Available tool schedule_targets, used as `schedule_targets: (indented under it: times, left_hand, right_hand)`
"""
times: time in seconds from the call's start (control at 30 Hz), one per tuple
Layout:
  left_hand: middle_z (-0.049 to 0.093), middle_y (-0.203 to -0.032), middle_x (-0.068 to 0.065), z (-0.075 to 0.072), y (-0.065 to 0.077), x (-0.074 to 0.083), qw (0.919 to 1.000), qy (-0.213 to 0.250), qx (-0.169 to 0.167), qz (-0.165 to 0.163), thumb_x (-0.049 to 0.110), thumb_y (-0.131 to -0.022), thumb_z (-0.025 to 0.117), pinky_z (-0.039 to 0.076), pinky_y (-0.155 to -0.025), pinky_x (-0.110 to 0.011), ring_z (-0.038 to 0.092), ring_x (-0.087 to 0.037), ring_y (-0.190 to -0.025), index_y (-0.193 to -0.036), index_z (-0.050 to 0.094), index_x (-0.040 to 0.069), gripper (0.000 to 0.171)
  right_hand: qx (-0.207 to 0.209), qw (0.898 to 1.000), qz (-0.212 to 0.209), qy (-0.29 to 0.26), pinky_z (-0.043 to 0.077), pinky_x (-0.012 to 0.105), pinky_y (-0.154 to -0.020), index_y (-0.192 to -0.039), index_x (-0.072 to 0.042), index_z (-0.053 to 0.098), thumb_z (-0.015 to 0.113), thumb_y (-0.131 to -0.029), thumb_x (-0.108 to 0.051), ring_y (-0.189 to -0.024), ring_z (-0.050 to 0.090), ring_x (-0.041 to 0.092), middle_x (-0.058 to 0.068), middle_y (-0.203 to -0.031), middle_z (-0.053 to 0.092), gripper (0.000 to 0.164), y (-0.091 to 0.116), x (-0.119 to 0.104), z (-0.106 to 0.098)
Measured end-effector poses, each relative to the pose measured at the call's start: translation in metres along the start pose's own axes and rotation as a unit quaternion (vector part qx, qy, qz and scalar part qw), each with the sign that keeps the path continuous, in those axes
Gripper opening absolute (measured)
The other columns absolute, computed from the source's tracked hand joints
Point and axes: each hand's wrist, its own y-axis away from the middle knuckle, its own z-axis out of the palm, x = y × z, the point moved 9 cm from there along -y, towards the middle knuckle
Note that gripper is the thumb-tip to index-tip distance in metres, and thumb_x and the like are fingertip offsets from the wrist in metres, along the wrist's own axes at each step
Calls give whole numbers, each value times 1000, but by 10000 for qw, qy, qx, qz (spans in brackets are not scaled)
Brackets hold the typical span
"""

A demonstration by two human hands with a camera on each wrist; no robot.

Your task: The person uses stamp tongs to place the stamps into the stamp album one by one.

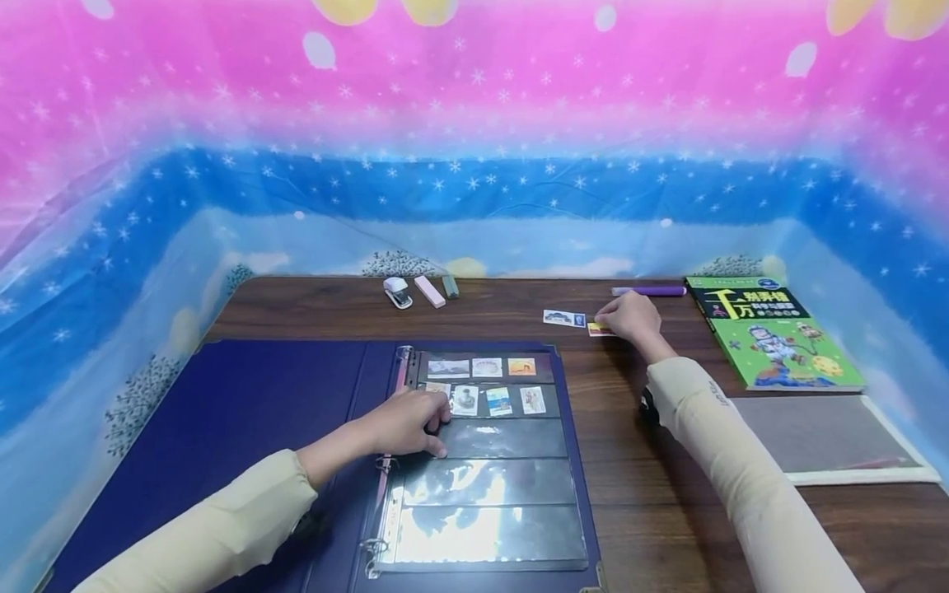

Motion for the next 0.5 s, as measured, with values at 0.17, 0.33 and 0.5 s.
schedule_targets:
  times: [0.17,0.33,0.5]
  left_hand:
    - [58,-91,-2,-2,1,2,9997,-44,225,95,28,-69,80,36,-84,-37,54,-16,-89,-95,61,7,39]
    - [56,-87,0,-3,2,2,9995,-87,272,124,29,-68,80,36,-82,-36,51,-16,-87,-88,62,9,34]
    - [55,-80,2,-4,1,3,9992,-71,314,242,29,-66,81,34,-76,-30,48,-11,-79,-80,61,12,30]
  right_hand:
    - [133,9998,90,98,48,37,-68,-99,-13,74,62,-87,-29,-98,62,34,15,-112,68,23,-1,0,-3]
    - [225,9996,158,31,47,37,-66,-99,-14,74,62,-88,-29,-99,61,33,14,-114,67,22,0,0,-6]
    - [427,9988,171,-148,46,36,-66,-100,-14,74,61,-88,-30,-101,60,34,16,-119,64,23,2,-1,-12]
